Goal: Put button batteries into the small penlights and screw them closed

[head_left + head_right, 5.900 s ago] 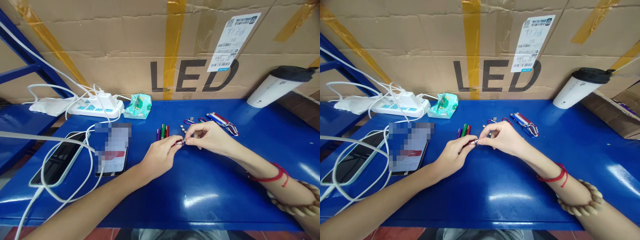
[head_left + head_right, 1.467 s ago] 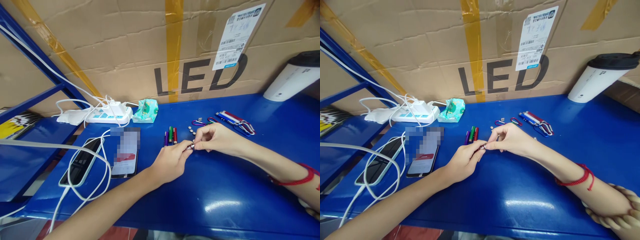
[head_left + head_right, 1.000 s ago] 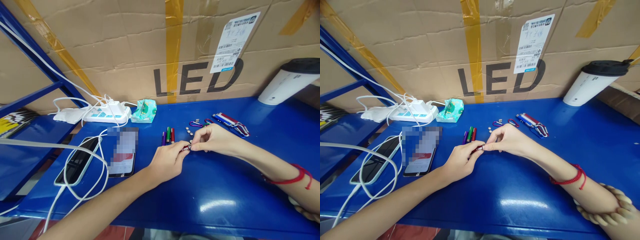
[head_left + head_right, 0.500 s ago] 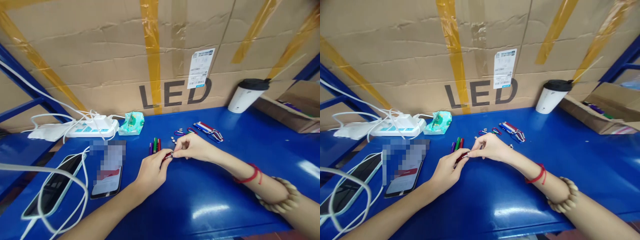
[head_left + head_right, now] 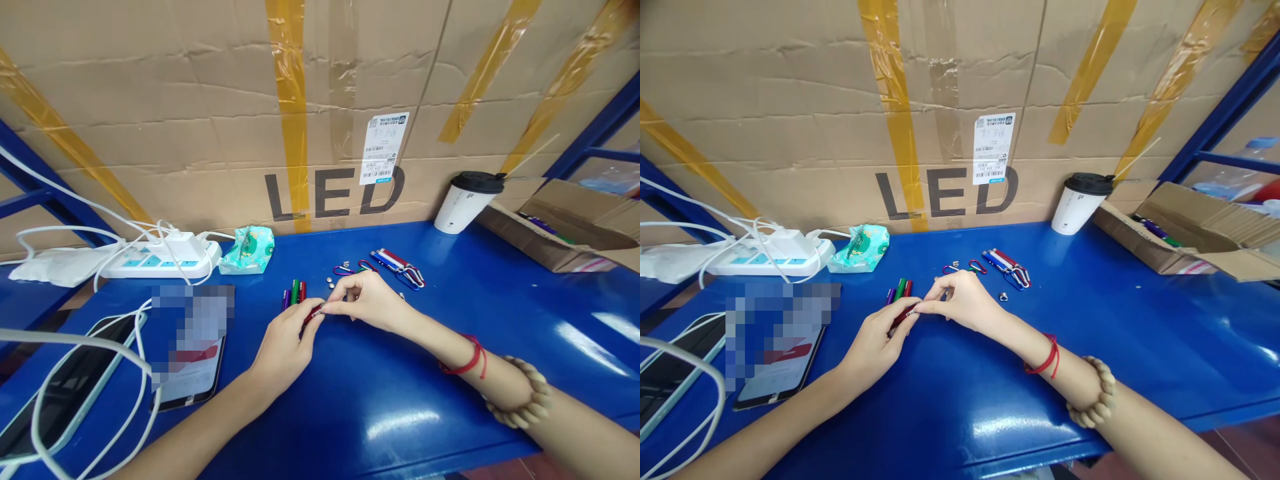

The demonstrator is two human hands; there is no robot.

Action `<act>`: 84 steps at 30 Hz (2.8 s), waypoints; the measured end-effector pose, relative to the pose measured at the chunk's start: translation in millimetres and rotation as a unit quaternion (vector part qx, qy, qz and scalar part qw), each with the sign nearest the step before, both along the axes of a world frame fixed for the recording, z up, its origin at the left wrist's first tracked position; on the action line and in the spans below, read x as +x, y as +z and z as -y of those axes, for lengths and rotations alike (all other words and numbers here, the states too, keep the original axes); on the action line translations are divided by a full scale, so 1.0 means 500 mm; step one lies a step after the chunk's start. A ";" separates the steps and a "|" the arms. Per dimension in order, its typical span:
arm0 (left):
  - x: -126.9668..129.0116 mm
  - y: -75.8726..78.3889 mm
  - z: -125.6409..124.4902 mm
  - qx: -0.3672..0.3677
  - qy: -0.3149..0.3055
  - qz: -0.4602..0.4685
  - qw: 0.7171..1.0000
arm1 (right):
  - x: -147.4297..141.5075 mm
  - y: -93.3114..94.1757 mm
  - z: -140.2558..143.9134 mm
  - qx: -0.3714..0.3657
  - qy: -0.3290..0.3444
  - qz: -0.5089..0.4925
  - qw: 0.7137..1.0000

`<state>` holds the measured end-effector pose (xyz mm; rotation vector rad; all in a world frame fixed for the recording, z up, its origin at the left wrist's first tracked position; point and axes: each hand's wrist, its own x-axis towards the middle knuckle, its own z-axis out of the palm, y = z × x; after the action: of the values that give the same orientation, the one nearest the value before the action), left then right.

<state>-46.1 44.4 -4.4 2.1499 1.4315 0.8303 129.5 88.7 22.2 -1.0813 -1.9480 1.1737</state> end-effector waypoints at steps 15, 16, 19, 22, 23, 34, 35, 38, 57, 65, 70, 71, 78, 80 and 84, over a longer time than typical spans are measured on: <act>0.000 0.010 -0.002 -0.003 0.028 0.014 1.000 | -0.008 -0.008 0.011 0.164 -0.052 0.044 0.984; 0.000 0.011 -0.003 -0.005 0.026 0.018 1.000 | -0.009 -0.008 0.011 0.172 -0.052 0.038 0.983; 0.001 0.013 -0.005 -0.012 0.019 0.025 0.999 | -0.009 -0.009 0.012 0.173 -0.047 0.016 0.984; 0.002 0.013 -0.006 -0.005 0.014 0.023 1.000 | -0.008 -0.011 0.012 0.148 -0.036 -0.012 0.988; 0.002 0.012 -0.006 -0.001 0.015 0.022 1.000 | -0.008 -0.012 0.012 0.142 -0.033 -0.019 0.989; 0.000 0.007 -0.010 0.033 -0.011 0.055 0.998 | -0.012 -0.003 0.009 0.093 -0.067 -0.032 0.993; -0.001 0.008 -0.009 0.028 -0.013 0.057 0.998 | -0.011 -0.003 0.008 0.096 -0.070 -0.022 0.993; -0.001 0.010 -0.007 0.026 -0.017 0.056 0.998 | -0.006 -0.001 0.004 0.094 -0.072 0.008 0.993; -0.014 -0.002 -0.007 0.005 -0.131 0.034 0.991 | 0.008 -0.021 -0.009 0.028 -0.030 0.055 0.998; -0.012 0.001 -0.008 -0.004 -0.104 0.031 0.994 | 0.005 -0.021 -0.006 0.012 -0.011 0.070 0.997; -0.012 0.002 -0.009 -0.007 -0.114 0.013 0.993 | 0.008 -0.018 -0.010 0.002 0.021 0.063 0.998; -0.012 0.002 -0.009 -0.011 -0.114 0.011 0.993 | 0.008 -0.018 -0.011 0.003 0.026 0.058 0.998; -0.005 0.008 -0.009 -0.023 -0.077 0.035 0.996 | 0.003 -0.017 -0.009 0.061 -0.012 0.033 0.998; -0.002 0.012 -0.010 -0.023 -0.055 0.047 0.997 | 0.002 -0.018 -0.005 0.101 -0.032 0.029 0.994; 0.001 0.018 -0.013 -0.045 -0.033 0.054 0.997 | 0.005 -0.016 0.003 0.278 -0.015 0.024 0.960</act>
<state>-45.8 51.1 4.4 2.0427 1.3107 0.8290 132.2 87.2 13.9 -0.8335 -2.1059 0.5249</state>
